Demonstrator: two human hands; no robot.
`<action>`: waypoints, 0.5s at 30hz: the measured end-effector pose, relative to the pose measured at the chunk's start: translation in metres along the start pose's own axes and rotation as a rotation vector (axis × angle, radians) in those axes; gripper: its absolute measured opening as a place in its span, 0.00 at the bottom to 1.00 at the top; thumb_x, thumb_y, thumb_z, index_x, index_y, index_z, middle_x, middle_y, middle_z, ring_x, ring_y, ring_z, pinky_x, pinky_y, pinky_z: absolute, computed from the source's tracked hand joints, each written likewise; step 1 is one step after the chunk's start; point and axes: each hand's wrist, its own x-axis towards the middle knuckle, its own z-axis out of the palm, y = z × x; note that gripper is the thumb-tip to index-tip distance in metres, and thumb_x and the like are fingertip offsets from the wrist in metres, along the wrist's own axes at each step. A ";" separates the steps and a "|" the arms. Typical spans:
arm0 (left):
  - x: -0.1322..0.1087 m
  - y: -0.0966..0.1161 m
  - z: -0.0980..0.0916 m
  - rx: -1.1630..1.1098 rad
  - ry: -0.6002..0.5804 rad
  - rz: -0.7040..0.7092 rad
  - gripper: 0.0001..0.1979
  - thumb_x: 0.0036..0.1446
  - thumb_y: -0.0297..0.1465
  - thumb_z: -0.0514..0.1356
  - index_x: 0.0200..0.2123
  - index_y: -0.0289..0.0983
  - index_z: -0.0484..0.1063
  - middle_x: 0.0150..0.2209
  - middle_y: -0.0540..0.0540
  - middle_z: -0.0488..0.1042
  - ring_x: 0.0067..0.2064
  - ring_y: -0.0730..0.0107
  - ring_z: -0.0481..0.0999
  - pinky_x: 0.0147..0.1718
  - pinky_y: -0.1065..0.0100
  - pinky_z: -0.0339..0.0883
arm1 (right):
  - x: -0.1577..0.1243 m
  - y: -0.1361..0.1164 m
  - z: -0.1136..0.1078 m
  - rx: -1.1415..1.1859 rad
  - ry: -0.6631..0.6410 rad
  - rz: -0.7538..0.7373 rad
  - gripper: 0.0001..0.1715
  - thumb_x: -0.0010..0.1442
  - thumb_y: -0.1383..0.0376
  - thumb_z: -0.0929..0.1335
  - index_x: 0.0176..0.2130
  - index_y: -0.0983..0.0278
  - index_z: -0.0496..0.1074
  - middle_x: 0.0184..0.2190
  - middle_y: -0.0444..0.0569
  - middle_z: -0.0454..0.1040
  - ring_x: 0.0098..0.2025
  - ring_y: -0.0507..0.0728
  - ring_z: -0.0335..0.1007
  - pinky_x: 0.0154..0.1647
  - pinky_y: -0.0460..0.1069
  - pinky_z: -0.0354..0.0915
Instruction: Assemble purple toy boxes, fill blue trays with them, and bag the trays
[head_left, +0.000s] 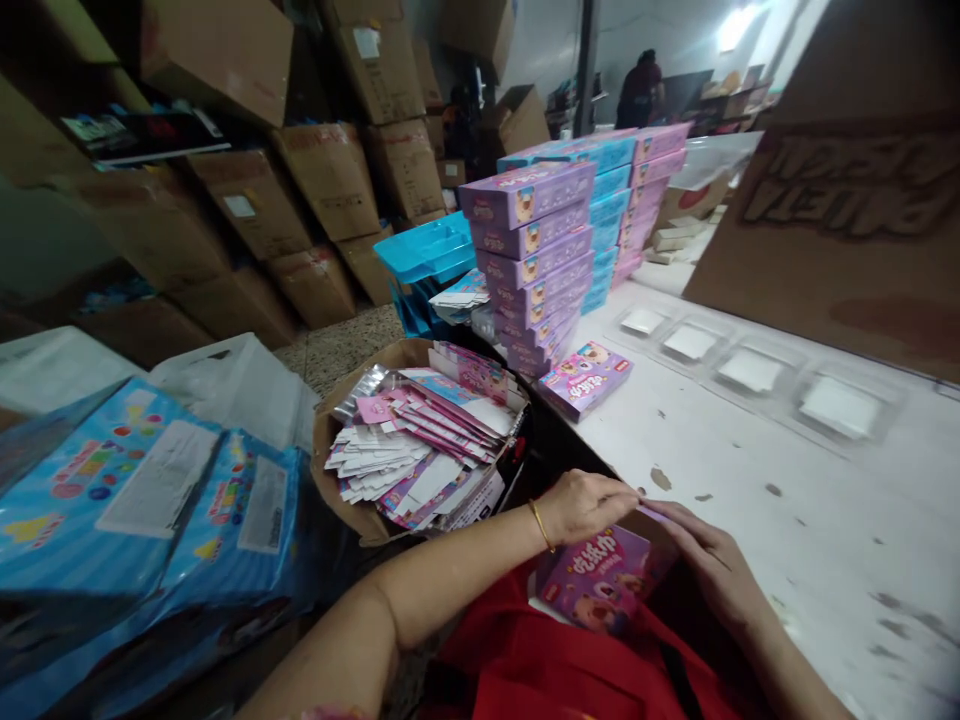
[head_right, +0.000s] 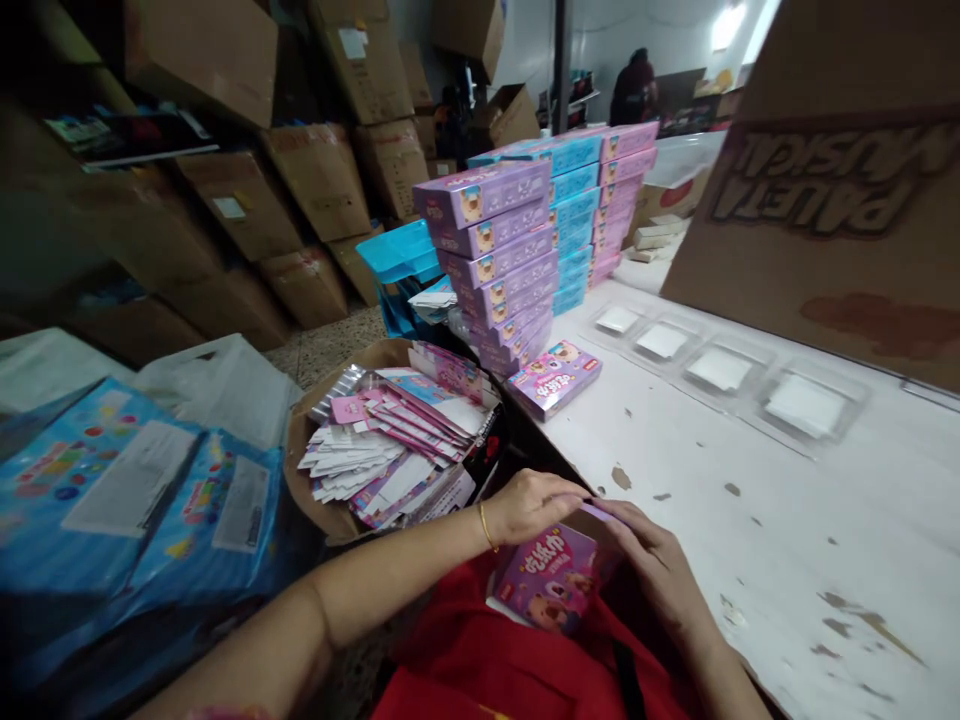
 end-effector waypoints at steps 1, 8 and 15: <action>0.001 -0.001 0.001 0.012 0.015 -0.001 0.16 0.59 0.35 0.51 0.46 0.35 0.72 0.43 0.44 0.76 0.44 0.68 0.75 0.45 0.71 0.64 | 0.000 0.002 0.001 0.007 0.009 -0.026 0.20 0.57 0.54 0.64 0.46 0.59 0.73 0.49 0.50 0.70 0.51 0.61 0.65 0.53 0.53 0.61; -0.001 -0.004 0.001 -0.003 -0.060 0.071 0.14 0.58 0.34 0.54 0.42 0.37 0.75 0.45 0.41 0.74 0.47 0.65 0.72 0.48 0.66 0.63 | -0.012 0.016 0.011 -0.199 0.094 -0.230 0.18 0.61 0.59 0.61 0.49 0.55 0.70 0.51 0.49 0.68 0.52 0.58 0.64 0.55 0.54 0.61; -0.001 -0.006 0.003 0.105 -0.257 0.161 0.18 0.56 0.30 0.55 0.50 0.41 0.69 0.49 0.42 0.66 0.50 0.64 0.68 0.51 0.63 0.61 | -0.074 0.012 -0.003 -0.205 0.374 -0.189 0.24 0.60 0.61 0.63 0.56 0.55 0.62 0.55 0.49 0.63 0.52 0.57 0.64 0.52 0.53 0.64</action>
